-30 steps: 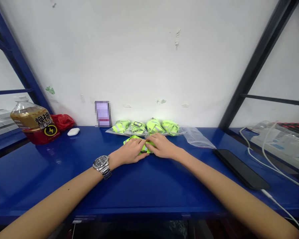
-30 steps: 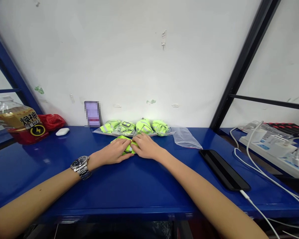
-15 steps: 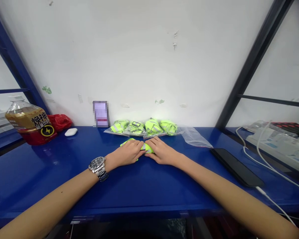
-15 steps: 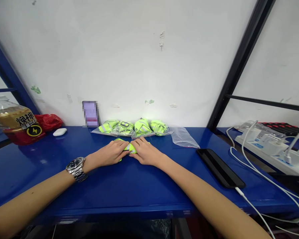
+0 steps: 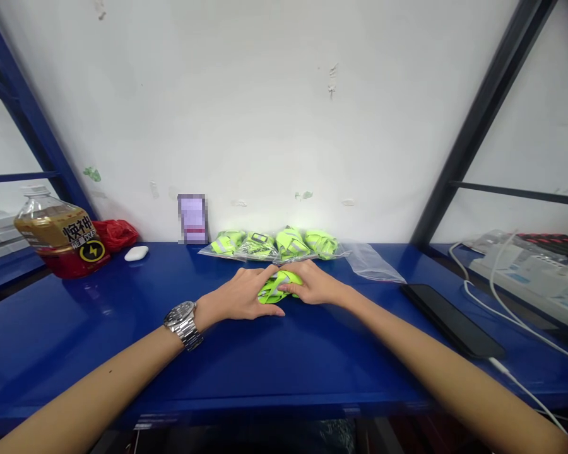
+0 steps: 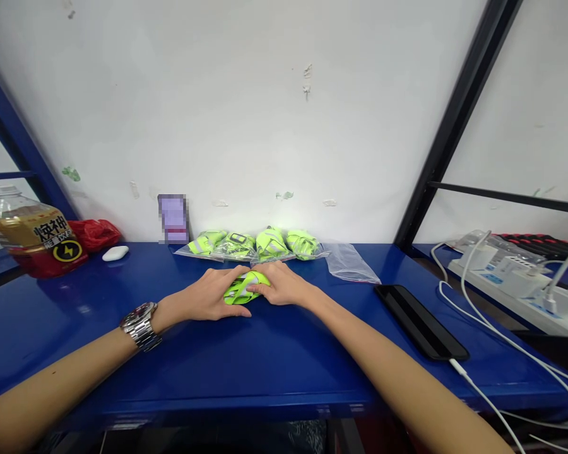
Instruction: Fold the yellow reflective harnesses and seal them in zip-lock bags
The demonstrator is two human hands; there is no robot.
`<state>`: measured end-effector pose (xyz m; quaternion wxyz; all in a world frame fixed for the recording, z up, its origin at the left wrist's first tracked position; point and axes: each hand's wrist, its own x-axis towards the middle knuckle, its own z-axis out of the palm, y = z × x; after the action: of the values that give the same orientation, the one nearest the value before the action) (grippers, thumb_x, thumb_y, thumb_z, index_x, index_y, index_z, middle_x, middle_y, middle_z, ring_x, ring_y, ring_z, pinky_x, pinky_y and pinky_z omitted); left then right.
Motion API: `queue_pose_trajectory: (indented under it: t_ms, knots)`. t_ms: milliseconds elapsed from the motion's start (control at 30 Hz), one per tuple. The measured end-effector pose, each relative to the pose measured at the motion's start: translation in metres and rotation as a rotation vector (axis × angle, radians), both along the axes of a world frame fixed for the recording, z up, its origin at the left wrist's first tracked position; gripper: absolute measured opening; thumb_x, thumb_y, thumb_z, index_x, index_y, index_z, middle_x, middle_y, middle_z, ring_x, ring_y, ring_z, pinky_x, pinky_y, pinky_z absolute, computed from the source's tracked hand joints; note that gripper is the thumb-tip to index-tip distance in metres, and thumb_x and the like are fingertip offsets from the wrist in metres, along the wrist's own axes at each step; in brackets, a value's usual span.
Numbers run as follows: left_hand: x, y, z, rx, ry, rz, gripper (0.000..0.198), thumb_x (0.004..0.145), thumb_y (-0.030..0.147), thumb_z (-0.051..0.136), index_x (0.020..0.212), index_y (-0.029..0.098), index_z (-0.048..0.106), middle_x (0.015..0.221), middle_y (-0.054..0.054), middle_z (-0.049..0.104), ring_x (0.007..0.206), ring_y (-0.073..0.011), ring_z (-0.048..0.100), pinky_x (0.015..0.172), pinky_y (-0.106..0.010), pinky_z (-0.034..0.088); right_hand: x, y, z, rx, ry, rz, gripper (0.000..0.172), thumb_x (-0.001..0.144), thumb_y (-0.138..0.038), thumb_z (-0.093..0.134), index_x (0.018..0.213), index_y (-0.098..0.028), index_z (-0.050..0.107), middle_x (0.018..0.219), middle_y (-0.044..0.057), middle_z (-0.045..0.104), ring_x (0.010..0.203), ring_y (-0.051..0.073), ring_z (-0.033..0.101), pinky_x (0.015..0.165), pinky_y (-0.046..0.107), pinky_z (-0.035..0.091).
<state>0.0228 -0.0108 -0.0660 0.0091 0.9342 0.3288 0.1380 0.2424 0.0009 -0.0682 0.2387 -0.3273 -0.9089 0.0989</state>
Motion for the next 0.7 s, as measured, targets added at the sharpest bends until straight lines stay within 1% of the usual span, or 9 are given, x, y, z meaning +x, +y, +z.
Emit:
queue_pose_trajectory:
  t_ms: [133,200,267,333,433,500,567,633,700]
  knots:
    - [0.003,-0.001,0.007,0.009,0.006,0.039,0.046,0.091,0.053,0.044,0.122,0.019,0.046,0.090,-0.005,0.066,0.078,-0.0242,0.062,0.068,-0.031,0.040,0.001,0.004,0.006,-0.178,0.092,0.023,0.032,0.087,-0.045,0.055,0.088,-0.015,0.066,0.062,-0.002,0.057,0.056,0.013,0.049,0.051,0.023,0.033]
    - [0.004,-0.001,0.012,0.008,-0.012,0.034,0.043,0.091,0.052,0.045,0.117,0.019,0.051,0.083,-0.003,0.065,0.069,-0.0209,0.059,0.064,-0.029,0.038,0.001,0.003,0.005,-0.241,0.139,0.035,0.036,0.087,-0.048,0.054,0.079,-0.015,0.064,0.061,-0.002,0.055,0.056,0.012,0.047,0.050,0.022,0.032]
    - [0.004,0.001,0.014,-0.009,-0.056,0.016,0.039,0.091,0.050,0.046,0.111,0.019,0.055,0.078,-0.002,0.063,0.064,-0.0180,0.056,0.061,-0.028,0.036,-0.001,0.000,0.003,-0.257,0.188,0.025,0.037,0.087,-0.050,0.053,0.080,-0.015,0.063,0.066,-0.001,0.058,0.059,0.013,0.049,0.052,0.022,0.034]
    - [0.004,0.004,0.016,-0.059,-0.117,-0.009,0.034,0.090,0.047,0.048,0.105,0.018,0.058,0.074,0.000,0.062,0.060,-0.0153,0.053,0.058,-0.026,0.034,-0.003,-0.003,-0.001,-0.244,0.209,-0.004,0.036,0.083,-0.052,0.058,0.088,-0.016,0.064,0.072,0.000,0.061,0.062,0.014,0.052,0.054,0.023,0.037]
    - [0.003,0.011,0.016,-0.188,-0.202,-0.033,0.031,0.088,0.047,0.052,0.096,0.017,0.059,0.072,0.001,0.060,0.057,-0.0127,0.049,0.053,-0.024,0.032,-0.007,-0.003,-0.006,-0.236,0.194,-0.040,0.048,0.069,-0.054,0.073,0.097,-0.016,0.064,0.077,0.002,0.064,0.065,0.016,0.055,0.056,0.024,0.041]
    - [0.002,0.015,0.016,-0.265,-0.246,-0.030,0.033,0.085,0.049,0.055,0.089,0.017,0.059,0.070,0.001,0.058,0.057,-0.0122,0.047,0.052,-0.024,0.031,-0.010,0.000,-0.008,-0.234,0.207,-0.046,0.049,0.064,-0.053,0.076,0.093,-0.016,0.065,0.076,0.002,0.065,0.066,0.017,0.056,0.058,0.025,0.042]
    - [0.001,0.017,0.016,-0.315,-0.287,-0.017,0.037,0.084,0.052,0.056,0.084,0.016,0.059,0.070,0.001,0.057,0.057,-0.0120,0.046,0.051,-0.023,0.031,-0.012,0.006,-0.009,-0.227,0.233,-0.039,0.043,0.065,-0.052,0.075,0.086,-0.015,0.066,0.072,0.001,0.064,0.066,0.017,0.055,0.059,0.026,0.043]
    - [0.001,0.019,0.016,-0.360,-0.311,0.005,0.039,0.083,0.054,0.055,0.085,0.015,0.060,0.069,0.001,0.057,0.056,-0.0119,0.046,0.050,-0.023,0.031,-0.014,0.013,-0.011,-0.229,0.255,-0.038,0.038,0.066,-0.050,0.075,0.077,-0.015,0.066,0.067,0.001,0.061,0.063,0.016,0.054,0.058,0.026,0.042]
    - [0.001,0.020,0.015,-0.355,-0.325,0.024,0.040,0.084,0.054,0.054,0.089,0.015,0.062,0.074,-0.001,0.061,0.061,-0.0143,0.051,0.054,-0.024,0.036,-0.014,0.018,-0.013,-0.252,0.276,-0.041,0.037,0.064,-0.049,0.076,0.072,-0.015,0.065,0.061,-0.001,0.058,0.059,0.015,0.051,0.054,0.024,0.040]
